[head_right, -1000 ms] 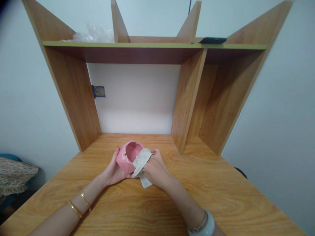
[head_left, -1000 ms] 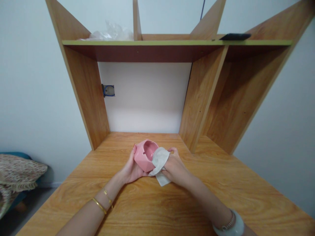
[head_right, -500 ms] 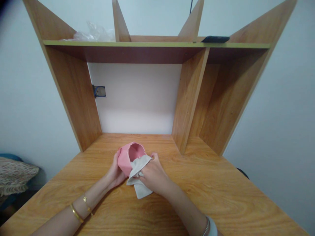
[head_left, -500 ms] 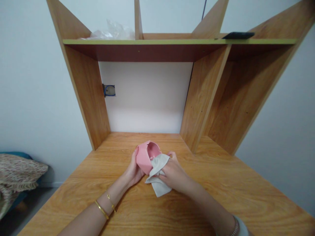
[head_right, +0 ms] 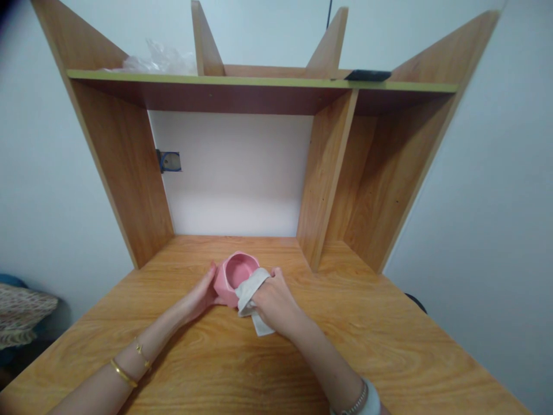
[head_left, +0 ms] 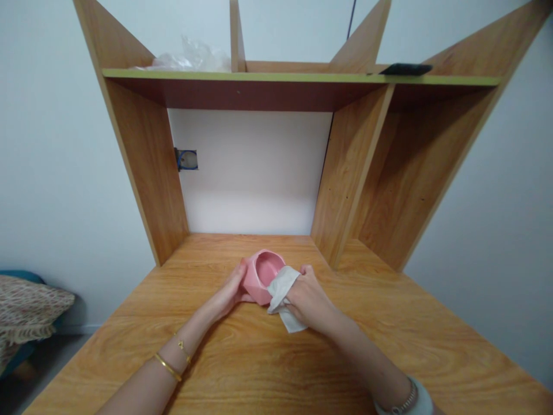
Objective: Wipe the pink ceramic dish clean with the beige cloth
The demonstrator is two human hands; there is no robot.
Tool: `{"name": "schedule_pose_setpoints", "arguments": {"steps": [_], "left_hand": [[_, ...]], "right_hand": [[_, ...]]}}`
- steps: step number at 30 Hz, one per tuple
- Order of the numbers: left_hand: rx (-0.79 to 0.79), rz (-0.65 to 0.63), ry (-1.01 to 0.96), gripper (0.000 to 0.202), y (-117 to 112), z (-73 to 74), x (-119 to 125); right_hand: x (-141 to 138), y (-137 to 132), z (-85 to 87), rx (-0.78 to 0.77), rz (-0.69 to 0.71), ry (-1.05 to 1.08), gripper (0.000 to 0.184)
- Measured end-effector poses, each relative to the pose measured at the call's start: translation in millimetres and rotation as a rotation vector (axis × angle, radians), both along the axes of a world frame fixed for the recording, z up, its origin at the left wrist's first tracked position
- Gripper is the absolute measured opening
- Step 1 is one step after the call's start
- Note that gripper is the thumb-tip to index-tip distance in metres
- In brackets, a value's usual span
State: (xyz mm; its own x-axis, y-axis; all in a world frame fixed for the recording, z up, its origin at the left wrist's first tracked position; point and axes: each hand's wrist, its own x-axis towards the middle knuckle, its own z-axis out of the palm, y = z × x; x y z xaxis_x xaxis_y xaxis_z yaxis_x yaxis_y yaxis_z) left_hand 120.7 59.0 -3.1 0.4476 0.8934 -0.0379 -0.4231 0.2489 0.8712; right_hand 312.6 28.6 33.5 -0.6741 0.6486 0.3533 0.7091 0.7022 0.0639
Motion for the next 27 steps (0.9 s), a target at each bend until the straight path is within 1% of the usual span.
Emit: {"name": "schedule_pose_setpoints", "arguments": {"steps": [2, 5, 8, 11, 13, 15, 18, 20, 23, 25, 27], "left_hand": [[0.071, 0.083, 0.052, 0.051, 0, 1.9, 0], [0.143, 0.188, 0.183, 0.053, -3, 4.5, 2], [0.121, 0.21, 0.247, 0.05, -4, 2.0, 4], [0.042, 0.211, 0.26, 0.045, -2, -4.4, 6], [0.007, 0.218, 0.257, 0.045, 0, -8.0, 6], [-0.004, 0.234, 0.257, 0.046, 1, -9.7, 6], [0.002, 0.289, 0.288, 0.045, 1, -9.5, 6], [0.0, 0.315, 0.312, 0.044, 1, -8.6, 6], [0.005, 0.315, 0.309, 0.043, 0, -7.5, 6], [0.018, 0.311, 0.295, 0.043, 0, -7.2, 7], [0.018, 0.307, 0.294, 0.045, -1, -7.2, 8]], "right_hand": [[0, 0, -1.7, -0.011, -0.001, -0.023, 0.01], [-1, 1, -5.5, -0.03, 0.007, -0.031, 0.016], [0, 4, -7.9, -0.079, 0.009, 0.039, 0.02], [4, 10, -9.6, -0.157, -0.014, 0.21, 0.019], [8, 14, -11.6, -0.203, -0.057, 0.354, 0.019], [13, 18, -15.0, -0.265, -0.076, 0.501, 0.02], [19, 23, -22.1, -0.399, -0.088, 0.748, 0.026], [23, 26, -26.8, -0.462, -0.157, 0.917, 0.031], [26, 31, -30.7, -0.49, -0.267, 1.108, 0.035], [27, 32, -30.1, -0.487, -0.293, 1.178, 0.038], [27, 33, -27.8, -0.485, -0.298, 1.205, 0.039]]}}
